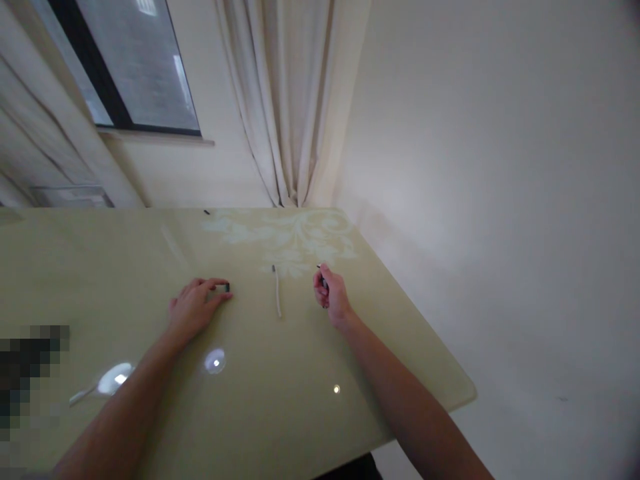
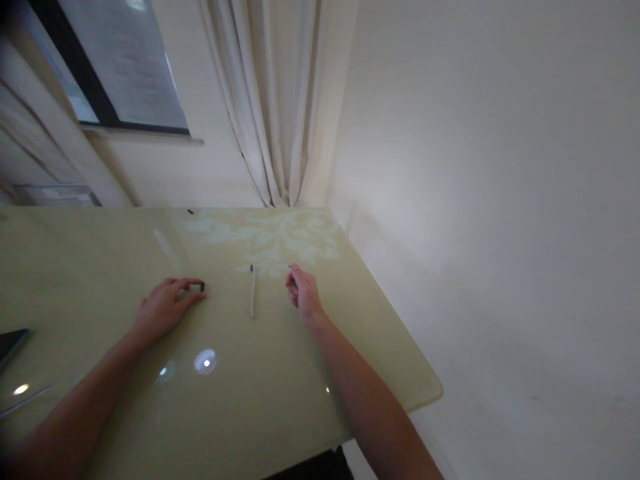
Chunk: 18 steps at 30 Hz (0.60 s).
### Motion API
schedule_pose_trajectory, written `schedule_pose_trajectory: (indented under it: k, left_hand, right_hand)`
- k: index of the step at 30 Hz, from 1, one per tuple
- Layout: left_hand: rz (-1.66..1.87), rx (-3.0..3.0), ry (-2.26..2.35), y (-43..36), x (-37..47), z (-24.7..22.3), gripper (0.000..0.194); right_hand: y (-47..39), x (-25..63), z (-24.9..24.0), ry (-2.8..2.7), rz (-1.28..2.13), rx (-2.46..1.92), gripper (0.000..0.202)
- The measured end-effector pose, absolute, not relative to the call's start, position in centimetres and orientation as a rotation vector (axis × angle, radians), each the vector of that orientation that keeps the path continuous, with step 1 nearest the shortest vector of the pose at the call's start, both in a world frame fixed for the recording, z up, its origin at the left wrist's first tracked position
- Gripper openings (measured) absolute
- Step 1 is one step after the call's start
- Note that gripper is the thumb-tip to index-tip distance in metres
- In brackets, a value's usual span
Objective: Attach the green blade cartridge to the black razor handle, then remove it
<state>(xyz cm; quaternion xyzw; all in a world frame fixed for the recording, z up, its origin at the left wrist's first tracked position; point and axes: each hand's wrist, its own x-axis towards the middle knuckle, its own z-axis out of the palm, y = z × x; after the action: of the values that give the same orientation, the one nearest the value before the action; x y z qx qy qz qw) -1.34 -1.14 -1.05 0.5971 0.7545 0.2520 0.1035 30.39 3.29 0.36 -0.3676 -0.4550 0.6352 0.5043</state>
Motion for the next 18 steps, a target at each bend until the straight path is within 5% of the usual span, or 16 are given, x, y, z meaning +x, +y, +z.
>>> schedule_pose_trajectory:
  k: [8, 18]
  left_hand:
    - [1.429, 1.949, 1.508, -5.1, 7.0, 1.6, 0.039]
    - [1.507, 2.024, 1.243, -6.4, 8.8, 0.9, 0.031]
  right_hand:
    - [-0.1, 28.5, 1.6, -1.384, 1.841, -0.81, 0.043]
    - [-1.0, 28.0, 1.5, -1.33, 1.951, -0.624, 0.032]
